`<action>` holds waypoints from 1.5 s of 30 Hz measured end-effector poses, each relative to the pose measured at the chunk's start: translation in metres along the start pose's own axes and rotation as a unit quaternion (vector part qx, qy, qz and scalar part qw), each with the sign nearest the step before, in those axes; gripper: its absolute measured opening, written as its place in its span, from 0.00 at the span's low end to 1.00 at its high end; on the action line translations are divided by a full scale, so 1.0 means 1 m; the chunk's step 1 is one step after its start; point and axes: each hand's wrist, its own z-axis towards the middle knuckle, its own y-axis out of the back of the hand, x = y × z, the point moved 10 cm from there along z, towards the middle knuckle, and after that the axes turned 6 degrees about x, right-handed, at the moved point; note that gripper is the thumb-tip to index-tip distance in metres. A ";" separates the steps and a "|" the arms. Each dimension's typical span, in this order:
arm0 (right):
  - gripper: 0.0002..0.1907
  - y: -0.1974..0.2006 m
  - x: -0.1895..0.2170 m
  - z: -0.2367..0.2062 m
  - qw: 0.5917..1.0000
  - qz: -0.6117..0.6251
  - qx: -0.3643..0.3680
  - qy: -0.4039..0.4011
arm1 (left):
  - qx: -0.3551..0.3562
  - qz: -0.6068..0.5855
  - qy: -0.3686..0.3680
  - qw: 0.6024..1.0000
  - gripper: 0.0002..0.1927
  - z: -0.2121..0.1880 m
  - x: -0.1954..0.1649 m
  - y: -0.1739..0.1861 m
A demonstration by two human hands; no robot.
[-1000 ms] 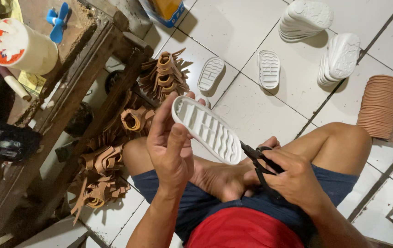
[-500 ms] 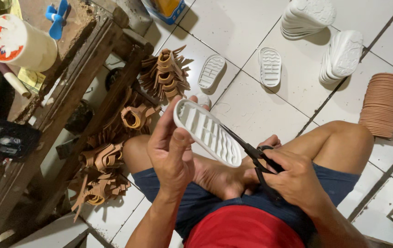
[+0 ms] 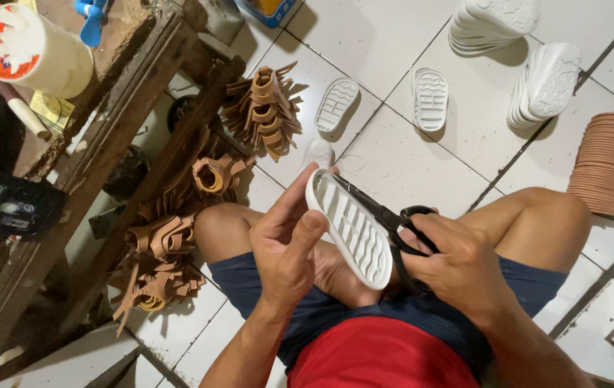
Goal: The person sits on the floor, unwraps a plastic bag of white rubber shoe soles, and uses scissors to trim excess flashing from the edges and tread grooves of the soles one at a time, placing finished soles on the floor beside them.
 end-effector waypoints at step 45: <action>0.13 0.021 -0.006 0.014 0.996 -0.010 0.030 0.083 | 0.126 -0.356 0.329 0.866 0.29 -0.013 0.049 -0.022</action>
